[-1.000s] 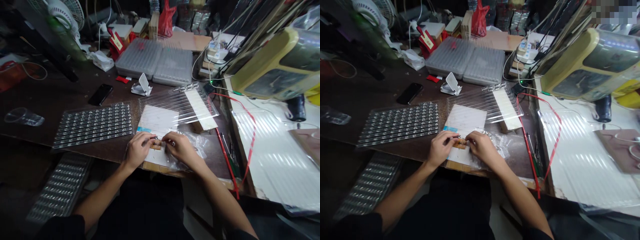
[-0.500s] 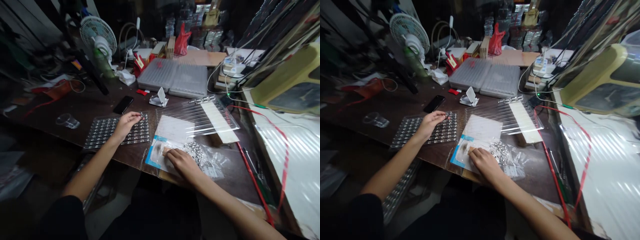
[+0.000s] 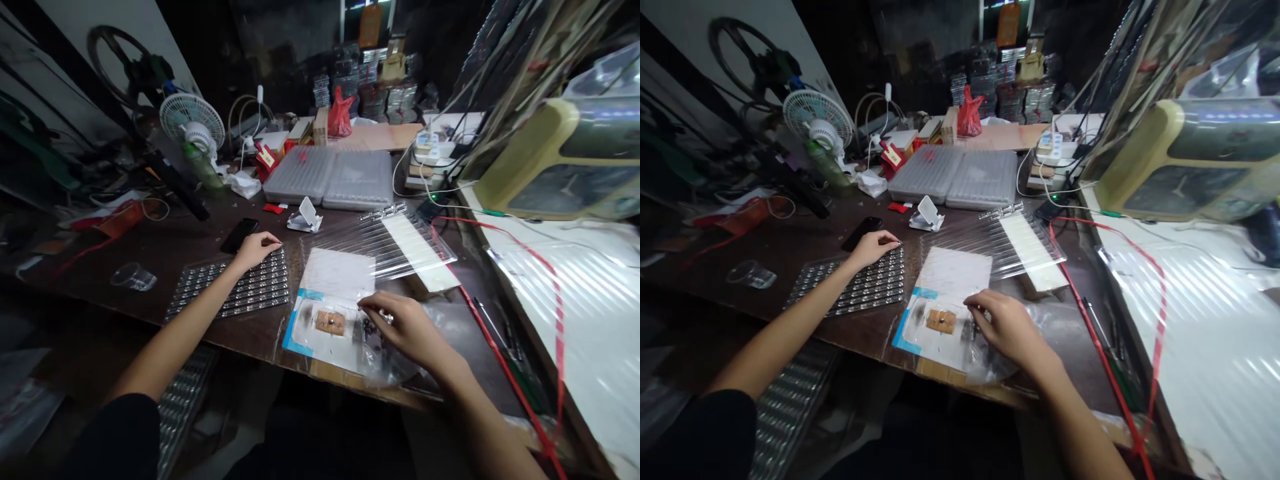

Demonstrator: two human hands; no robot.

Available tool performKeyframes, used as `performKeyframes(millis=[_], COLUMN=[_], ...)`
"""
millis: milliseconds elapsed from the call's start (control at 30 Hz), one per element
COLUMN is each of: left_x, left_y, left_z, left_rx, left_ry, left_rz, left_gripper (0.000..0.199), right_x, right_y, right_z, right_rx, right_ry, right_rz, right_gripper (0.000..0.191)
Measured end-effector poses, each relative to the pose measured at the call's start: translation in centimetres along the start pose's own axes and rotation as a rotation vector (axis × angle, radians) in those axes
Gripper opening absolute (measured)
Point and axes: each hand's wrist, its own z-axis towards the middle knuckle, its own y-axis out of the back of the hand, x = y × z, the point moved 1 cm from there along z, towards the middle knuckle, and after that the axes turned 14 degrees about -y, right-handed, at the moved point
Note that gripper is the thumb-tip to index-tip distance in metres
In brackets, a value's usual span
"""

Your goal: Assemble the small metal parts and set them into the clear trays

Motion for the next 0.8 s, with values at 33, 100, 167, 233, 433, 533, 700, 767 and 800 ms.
performKeyframes(millis=[33,100,167,233,433,533,700,767,800], left_x=[0.0,0.0,0.0,0.0,0.3,0.3,-2.6,-4.9,-6.1], left_y=[-0.1,-0.3,-0.4,-0.4,0.1,1.2,2.1,0.7,-0.4], left_z=[0.1,0.2,0.3,0.4,1.0,1.1,1.0,1.4,1.9], left_rx=[0.016,0.038,0.056,0.072,0.192,0.269,0.305,0.294,0.29], left_ry=[-0.019,-0.048,-0.063,-0.068,-0.096,-0.089,-0.105,-0.171,-0.204], left_rz=[0.034,0.097,0.145,0.178,0.354,0.483,0.662,0.587,0.523], left_gripper=[0.025,0.024,0.024,0.025,0.031,0.032,0.028,0.029,0.029], right_x=[-0.2,-0.4,-0.5,-0.4,-0.3,-0.5,-0.5,-0.5,-0.6], right_y=[0.6,1.4,1.8,1.8,0.1,-0.5,-0.2,0.1,0.3], right_z=[-0.2,-0.6,-0.9,-1.2,-1.5,-1.5,-1.6,-1.6,-1.6], right_rx=[0.046,0.157,0.253,0.294,0.177,0.198,0.187,0.16,0.149], right_ry=[-0.027,-0.097,-0.185,-0.243,-0.174,-0.189,-0.179,-0.184,-0.189], right_rz=[-0.005,-0.055,-0.15,-0.263,-0.406,-0.381,-0.352,-0.293,-0.253], right_gripper=[0.022,0.022,0.02,0.015,0.019,0.009,0.009,0.011,0.012])
